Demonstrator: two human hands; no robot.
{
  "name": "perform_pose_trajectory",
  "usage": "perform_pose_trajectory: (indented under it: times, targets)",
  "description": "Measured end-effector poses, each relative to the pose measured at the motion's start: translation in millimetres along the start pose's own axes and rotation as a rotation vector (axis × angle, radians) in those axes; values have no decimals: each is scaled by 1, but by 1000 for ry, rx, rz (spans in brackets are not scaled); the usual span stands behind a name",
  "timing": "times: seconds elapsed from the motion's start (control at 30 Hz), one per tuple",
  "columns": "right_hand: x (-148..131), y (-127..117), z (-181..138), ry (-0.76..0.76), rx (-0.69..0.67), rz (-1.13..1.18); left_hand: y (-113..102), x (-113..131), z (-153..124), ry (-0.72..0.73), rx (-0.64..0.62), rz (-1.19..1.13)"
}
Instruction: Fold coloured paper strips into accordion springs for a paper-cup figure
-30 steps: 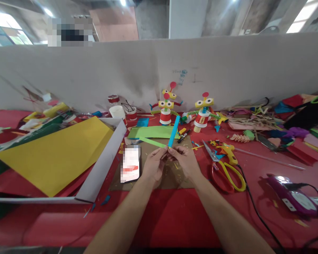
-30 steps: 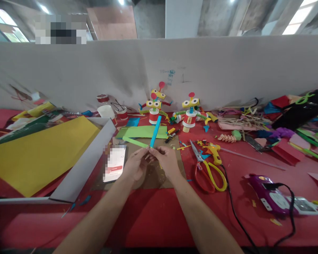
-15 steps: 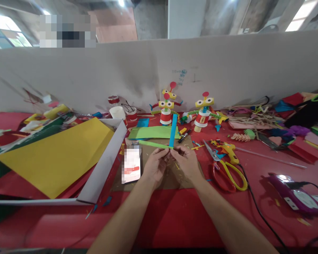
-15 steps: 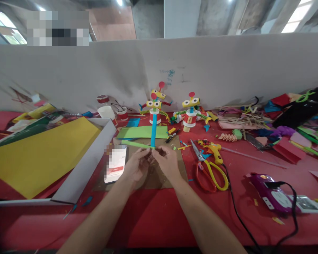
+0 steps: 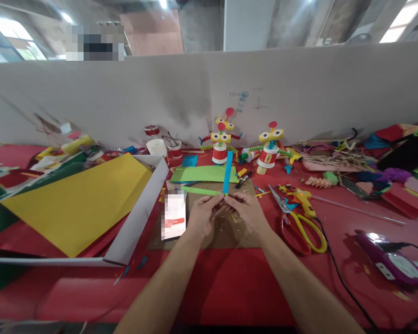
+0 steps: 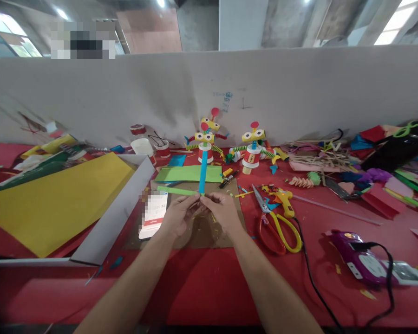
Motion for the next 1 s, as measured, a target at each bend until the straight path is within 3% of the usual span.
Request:
perform_pose_trajectory:
  times: [0.13, 0.3, 0.5, 1.0]
  targets:
    - [-6, -12, 5, -84, 61, -96, -6, -4, 2, -14, 29, -25]
    - [-19, -9, 3, -273, 13, -143, -11, -11, 4, -98, 69, -90]
    - [-50, 1, -19, -630, 73, -564, -13, -21, 6, -221, 72, -168]
    - [-49, -3, -22, -722, 152, -545, -2, -9, 1, -111, -12, -100]
Point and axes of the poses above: each hand's wrist, its own z-axis towards the middle knuckle, its own y-axis out of the palm, x = y × z, the point moved 9 cm from there along z, towards the middle knuckle, and after that the axes turned 1 degree about -z, right-handed, at the moved point
